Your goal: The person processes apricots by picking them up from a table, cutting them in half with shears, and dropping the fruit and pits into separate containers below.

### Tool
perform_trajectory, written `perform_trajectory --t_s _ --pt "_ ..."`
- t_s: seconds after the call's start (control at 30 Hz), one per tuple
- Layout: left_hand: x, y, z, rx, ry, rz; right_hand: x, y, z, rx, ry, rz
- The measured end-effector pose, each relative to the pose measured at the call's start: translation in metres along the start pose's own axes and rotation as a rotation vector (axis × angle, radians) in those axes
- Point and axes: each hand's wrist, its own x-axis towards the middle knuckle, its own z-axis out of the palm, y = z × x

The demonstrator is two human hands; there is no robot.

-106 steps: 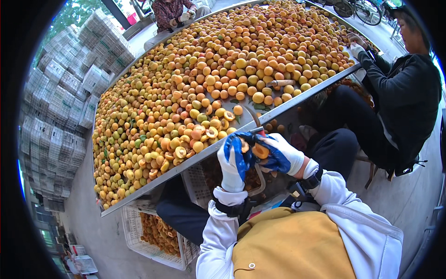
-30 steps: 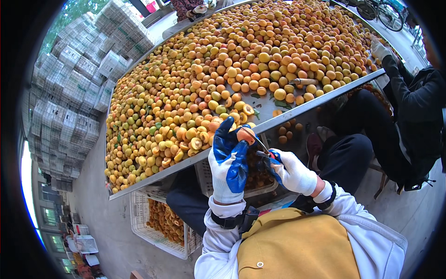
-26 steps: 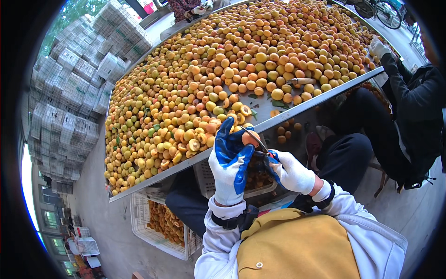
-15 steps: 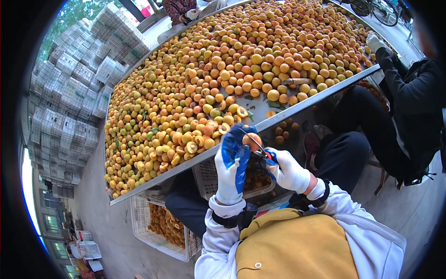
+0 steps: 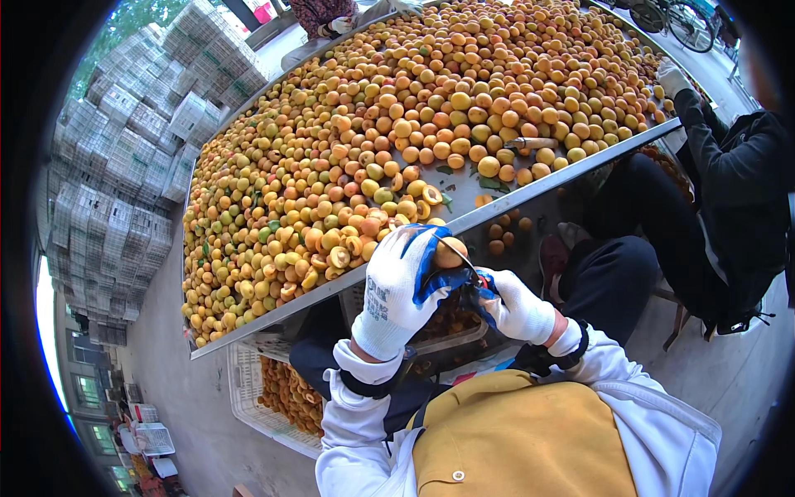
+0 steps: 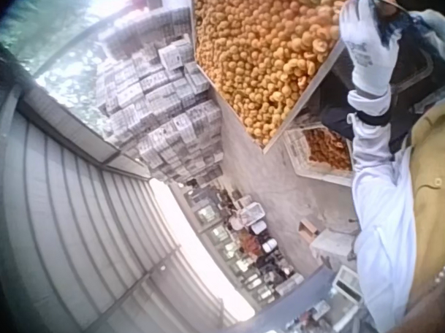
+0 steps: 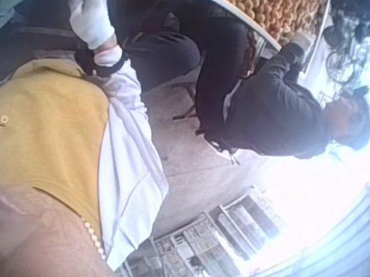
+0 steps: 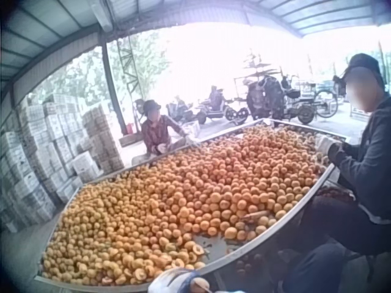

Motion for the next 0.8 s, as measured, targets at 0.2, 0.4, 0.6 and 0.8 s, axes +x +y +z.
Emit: perform_trajectory --t_s 0.2,0.4,0.6,0.8 --pt "-0.022 0.006 0.029 -0.877 0.149 -0.396 0.002 -0.002 0.001 -0.066 0.007 -0.080" --pt "-0.024 0.019 0.037 -1.002 0.246 -0.495 0.004 0.003 0.001 -0.106 0.004 -0.097" --pt "-0.010 0.003 0.007 -0.095 0.033 -0.110 0.000 0.008 -0.001 -0.049 -0.011 -0.008" --pt "-0.024 0.009 0.032 -0.641 0.133 -0.510 0.000 0.015 0.013 -0.047 0.008 -0.012"
